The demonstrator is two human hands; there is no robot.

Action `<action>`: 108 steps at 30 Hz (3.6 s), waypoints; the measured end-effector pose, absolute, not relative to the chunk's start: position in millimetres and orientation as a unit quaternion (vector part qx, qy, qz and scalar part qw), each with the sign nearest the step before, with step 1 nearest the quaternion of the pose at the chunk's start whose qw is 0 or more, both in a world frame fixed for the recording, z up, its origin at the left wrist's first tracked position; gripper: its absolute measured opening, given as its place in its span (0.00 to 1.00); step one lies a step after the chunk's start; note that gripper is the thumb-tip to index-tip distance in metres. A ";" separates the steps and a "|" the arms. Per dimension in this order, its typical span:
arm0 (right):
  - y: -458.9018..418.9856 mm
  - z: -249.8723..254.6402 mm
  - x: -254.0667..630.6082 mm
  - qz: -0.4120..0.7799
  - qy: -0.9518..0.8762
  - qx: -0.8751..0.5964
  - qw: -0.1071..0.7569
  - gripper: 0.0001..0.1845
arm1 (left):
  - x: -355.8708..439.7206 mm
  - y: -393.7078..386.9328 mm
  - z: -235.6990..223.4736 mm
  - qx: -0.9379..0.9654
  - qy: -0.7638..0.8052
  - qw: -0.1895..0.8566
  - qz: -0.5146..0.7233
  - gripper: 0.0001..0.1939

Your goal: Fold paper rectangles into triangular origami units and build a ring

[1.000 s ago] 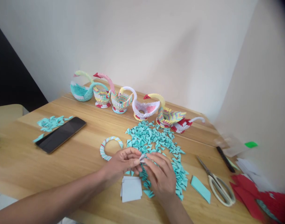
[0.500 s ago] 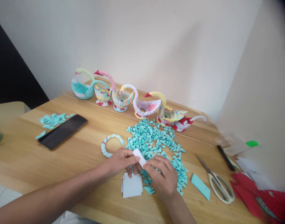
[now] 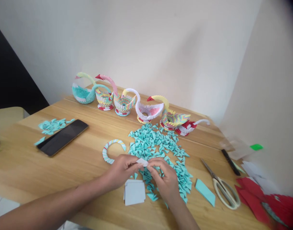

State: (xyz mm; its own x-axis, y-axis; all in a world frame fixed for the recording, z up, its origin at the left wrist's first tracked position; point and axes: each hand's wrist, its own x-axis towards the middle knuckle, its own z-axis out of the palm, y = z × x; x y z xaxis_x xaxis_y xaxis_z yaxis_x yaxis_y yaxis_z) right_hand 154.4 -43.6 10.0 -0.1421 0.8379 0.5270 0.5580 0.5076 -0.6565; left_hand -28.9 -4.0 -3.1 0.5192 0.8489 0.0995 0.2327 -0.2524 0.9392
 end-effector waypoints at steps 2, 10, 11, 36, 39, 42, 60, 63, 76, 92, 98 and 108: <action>-44.5 9.8 153.2 0.197 -0.714 -0.495 0.455 0.05 | -28.9 -4.0 -0.8 0.733 0.362 0.486 0.310 0.19; -45.2 1.5 153.9 0.280 -0.648 -0.542 0.456 0.05 | -28.2 -4.5 0.5 0.747 0.371 0.474 0.282 0.18; -45.5 0.4 154.1 0.283 -0.645 -0.544 0.455 0.05 | -28.0 -4.7 0.8 0.748 0.369 0.475 0.281 0.18; -47.3 9.5 147.6 0.424 -0.595 -0.534 0.426 0.10 | -21.4 -6.1 -7.5 0.573 0.353 0.683 0.285 0.19; -47.4 13.5 148.1 0.374 -0.611 -0.551 0.427 0.07 | -20.3 -7.8 -6.7 0.553 0.355 0.702 0.275 0.22; -47.1 11.9 148.9 0.368 -0.602 -0.560 0.435 0.07 | -20.0 -5.5 -6.8 0.509 0.342 0.729 0.305 0.24; -44.2 7.0 157.4 0.097 -0.760 -0.451 0.457 0.09 | -26.6 3.4 -0.7 0.458 0.340 0.773 0.278 0.24; -44.2 7.9 158.7 0.017 -0.802 -0.404 0.439 0.14 | -28.2 4.2 -1.7 0.429 0.329 0.794 0.278 0.22; -46.7 5.9 162.3 -0.103 -0.850 -0.390 0.338 0.17 | -31.5 8.0 -3.6 0.442 0.291 0.806 0.267 0.22; -47.1 7.6 157.0 0.476 -0.556 -0.567 0.378 0.18 | -26.7 3.2 -3.3 0.519 0.329 0.727 0.307 0.22; -46.2 6.7 152.6 0.477 -0.558 -0.568 0.371 0.16 | -24.5 1.0 -7.3 0.541 0.331 0.708 0.310 0.20; -48.1 15.4 150.3 0.297 -0.671 -0.584 0.348 0.08 | -26.6 -4.2 -4.9 0.699 0.370 0.541 0.286 0.10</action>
State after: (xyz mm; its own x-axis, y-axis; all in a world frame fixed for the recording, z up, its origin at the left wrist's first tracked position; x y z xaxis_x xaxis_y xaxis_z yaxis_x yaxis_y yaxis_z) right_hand 150.3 -48.1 15.4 -0.0766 0.9899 0.1197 0.5769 0.1419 -0.8044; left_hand -26.6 -4.2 -4.9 0.5623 0.8270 -0.0001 0.2084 -0.1415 0.9677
